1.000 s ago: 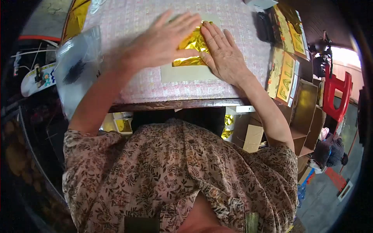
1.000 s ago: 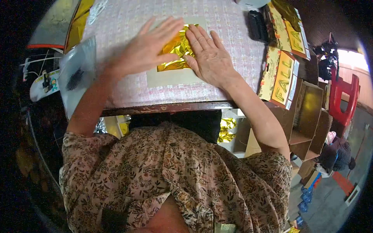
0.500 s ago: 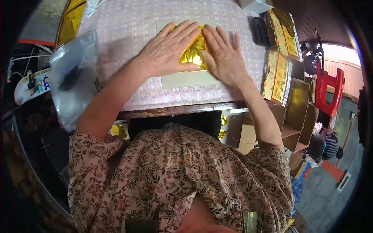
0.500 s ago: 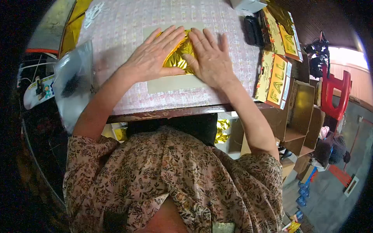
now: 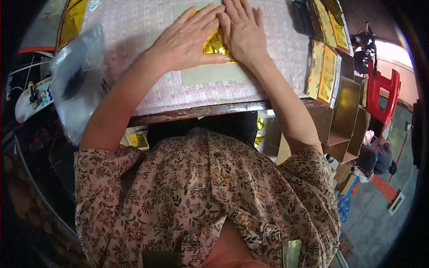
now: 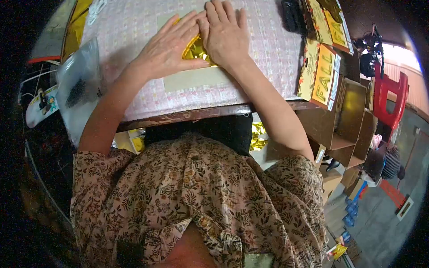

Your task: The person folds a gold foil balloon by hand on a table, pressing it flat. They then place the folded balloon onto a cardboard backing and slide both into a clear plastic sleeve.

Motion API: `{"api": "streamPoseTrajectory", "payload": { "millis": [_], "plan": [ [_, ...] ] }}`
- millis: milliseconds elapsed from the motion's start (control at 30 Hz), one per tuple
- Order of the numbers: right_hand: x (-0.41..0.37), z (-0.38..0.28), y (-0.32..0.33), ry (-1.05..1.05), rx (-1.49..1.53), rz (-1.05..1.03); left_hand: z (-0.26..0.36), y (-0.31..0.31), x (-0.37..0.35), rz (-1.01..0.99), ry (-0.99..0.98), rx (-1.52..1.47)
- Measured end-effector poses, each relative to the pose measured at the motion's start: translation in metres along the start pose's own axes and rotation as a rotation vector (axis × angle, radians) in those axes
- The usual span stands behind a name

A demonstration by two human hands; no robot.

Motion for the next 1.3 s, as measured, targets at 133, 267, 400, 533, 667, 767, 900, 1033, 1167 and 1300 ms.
{"api": "streamPoseTrajectory", "payload": {
  "millis": [133, 267, 400, 533, 667, 767, 900, 1033, 1167, 1300],
  "plan": [
    [-0.004, -0.001, 0.007, 0.04, -0.062, 0.068, -0.001, -0.002, -0.001, 0.018, -0.04, 0.032],
    [-0.002, -0.001, 0.006, 0.033, -0.081, 0.067, 0.002, 0.002, -0.003, 0.038, -0.038, 0.036],
    [-0.002, 0.002, 0.004, 0.018, -0.097, 0.069, -0.001, 0.001, -0.005, 0.043, -0.039, -0.009],
    [-0.001, 0.0, 0.004, 0.001, -0.154, 0.004, 0.0, 0.002, -0.003, -0.002, -0.023, -0.001],
    [-0.006, 0.032, 0.019, 0.017, -0.084, 0.196, -0.003, -0.001, -0.007, 0.04, -0.006, 0.033],
    [-0.007, 0.066, 0.037, -0.227, 0.569, -0.041, -0.005, -0.005, -0.008, 0.036, 0.013, -0.007],
    [-0.016, 0.056, 0.052, -0.287, 0.313, -0.069, -0.003, -0.003, -0.008, 0.045, 0.009, -0.008],
    [0.003, 0.062, 0.037, -0.379, 0.238, -0.26, -0.005, -0.002, -0.008, 0.002, 0.042, -0.008],
    [-0.015, 0.07, 0.027, -0.682, 0.758, -0.672, -0.006, -0.007, -0.009, -0.066, 0.085, -0.016],
    [-0.016, 0.087, -0.003, -0.715, 0.894, -0.744, -0.008, -0.006, -0.008, -0.03, 0.078, -0.001]
  ]
}}
Point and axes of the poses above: each hand's wrist, its own x-axis towards the middle knuckle, its own y-axis out of the back of the hand, z = x × y, the point moved 8 cm from there along x, towards the middle knuckle, and after that the axes turned 13 degrees about -y, right-handed, at the moved point
